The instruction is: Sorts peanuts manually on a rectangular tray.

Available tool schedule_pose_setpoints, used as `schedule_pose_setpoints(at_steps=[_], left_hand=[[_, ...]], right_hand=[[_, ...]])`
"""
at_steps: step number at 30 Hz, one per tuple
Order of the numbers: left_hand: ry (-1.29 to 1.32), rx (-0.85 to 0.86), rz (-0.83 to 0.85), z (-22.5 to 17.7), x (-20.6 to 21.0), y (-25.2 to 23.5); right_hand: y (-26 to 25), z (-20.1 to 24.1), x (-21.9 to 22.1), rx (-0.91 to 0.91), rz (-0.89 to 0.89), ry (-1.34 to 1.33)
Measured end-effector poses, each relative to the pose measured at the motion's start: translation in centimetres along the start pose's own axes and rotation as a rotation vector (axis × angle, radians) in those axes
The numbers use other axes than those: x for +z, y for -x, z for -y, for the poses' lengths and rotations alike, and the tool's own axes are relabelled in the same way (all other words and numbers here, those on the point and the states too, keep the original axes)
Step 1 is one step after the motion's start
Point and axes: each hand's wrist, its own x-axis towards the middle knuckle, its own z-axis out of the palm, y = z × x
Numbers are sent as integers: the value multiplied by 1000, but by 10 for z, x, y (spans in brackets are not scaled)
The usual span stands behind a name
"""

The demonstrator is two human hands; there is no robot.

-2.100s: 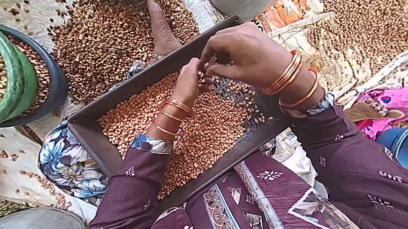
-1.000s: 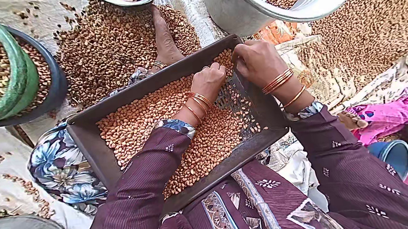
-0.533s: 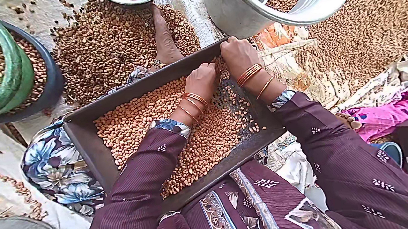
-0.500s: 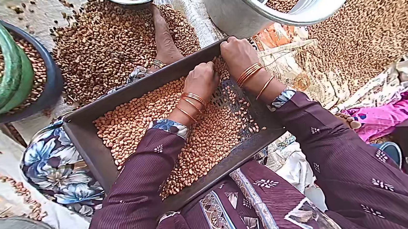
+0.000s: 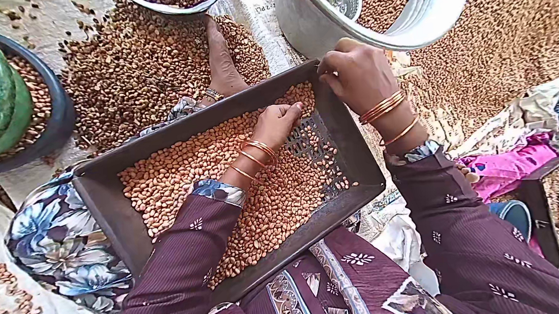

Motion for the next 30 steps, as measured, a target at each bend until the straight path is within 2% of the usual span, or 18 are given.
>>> schedule_pose_setpoints(at_steps=[3,8,14,20,23,26,28,30], left_hand=[[-125,104,-18,4,5,0],[-584,173,63,-5,11,11],[-1030,186,292,-16,37,18],[-1150,202,295,-18,45,23],[-1154,168,313,-20,44,28],[-995,209,224,-7,35,25],[-624,192,159,-3,22,23],[-151,80,111,-2,11,24]], right_hand=[[-6,-6,22,-70,-3,130],[-18,-2,48,-103,28,289],[-18,3,44,-83,105,269],[17,6,14,-64,229,53],[40,9,6,-60,388,-7],[57,15,6,-59,420,-11],[64,18,6,-93,334,-34],[68,24,6,-228,77,-139]])
